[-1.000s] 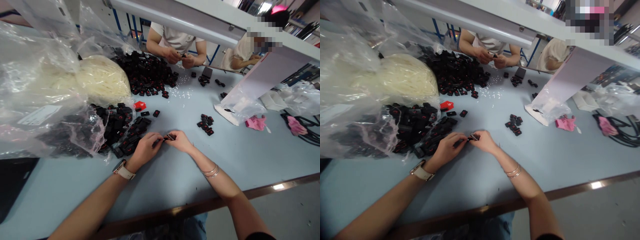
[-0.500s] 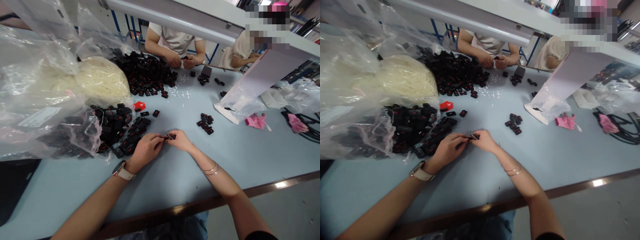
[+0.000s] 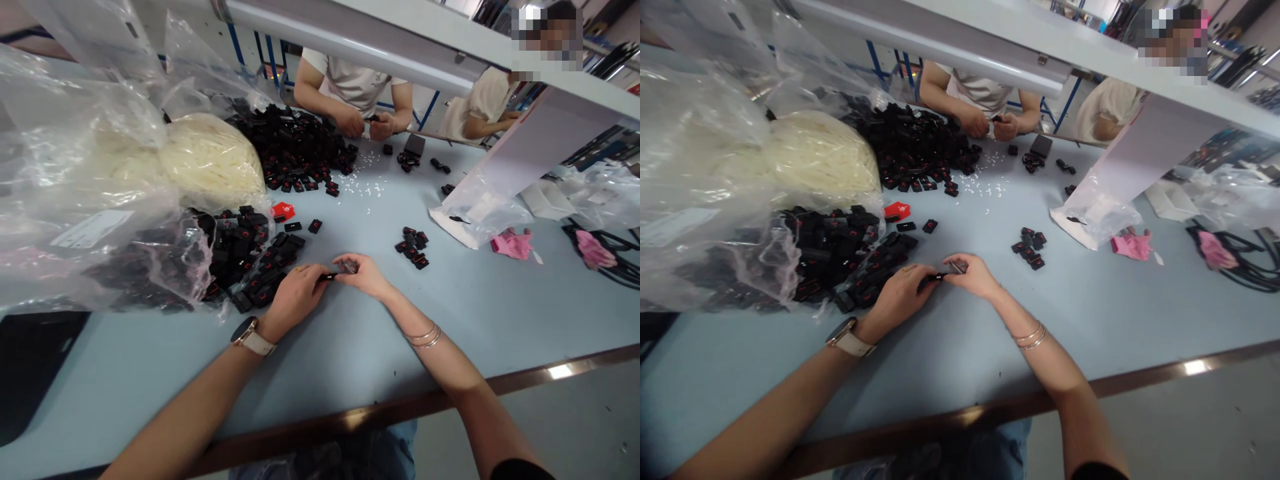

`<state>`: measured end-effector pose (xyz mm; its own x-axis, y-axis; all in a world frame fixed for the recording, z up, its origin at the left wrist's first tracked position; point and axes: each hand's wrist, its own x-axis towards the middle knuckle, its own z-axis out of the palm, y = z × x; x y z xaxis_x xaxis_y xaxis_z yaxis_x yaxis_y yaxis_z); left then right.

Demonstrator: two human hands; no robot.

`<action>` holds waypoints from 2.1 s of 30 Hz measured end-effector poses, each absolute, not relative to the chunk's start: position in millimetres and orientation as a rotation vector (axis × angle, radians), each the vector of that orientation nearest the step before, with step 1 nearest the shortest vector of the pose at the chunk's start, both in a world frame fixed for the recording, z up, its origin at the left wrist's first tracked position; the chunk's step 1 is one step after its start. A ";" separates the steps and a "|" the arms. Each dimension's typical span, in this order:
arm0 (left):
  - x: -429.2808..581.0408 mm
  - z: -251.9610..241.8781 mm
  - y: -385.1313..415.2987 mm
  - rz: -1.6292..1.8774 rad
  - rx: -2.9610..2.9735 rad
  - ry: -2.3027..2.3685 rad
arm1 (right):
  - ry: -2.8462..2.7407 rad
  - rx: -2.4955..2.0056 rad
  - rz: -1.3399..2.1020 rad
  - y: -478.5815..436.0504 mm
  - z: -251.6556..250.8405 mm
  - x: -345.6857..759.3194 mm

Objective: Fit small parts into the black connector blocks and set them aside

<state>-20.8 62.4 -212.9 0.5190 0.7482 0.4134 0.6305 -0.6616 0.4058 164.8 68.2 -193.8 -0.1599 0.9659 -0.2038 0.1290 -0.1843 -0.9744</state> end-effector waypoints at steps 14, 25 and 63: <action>-23.2 -224.2 63.1 0.939 2.366 1.208 | -1.083 -1.410 1.119 56.0 -198.9 153.9; -22.5 -223.0 61.1 0.962 2.447 1.187 | -1.656 -1.385 0.778 33.2 -203.1 155.3; -21.6 -218.3 60.2 0.991 2.491 1.140 | -1.810 -1.341 0.430 34.9 -200.0 143.2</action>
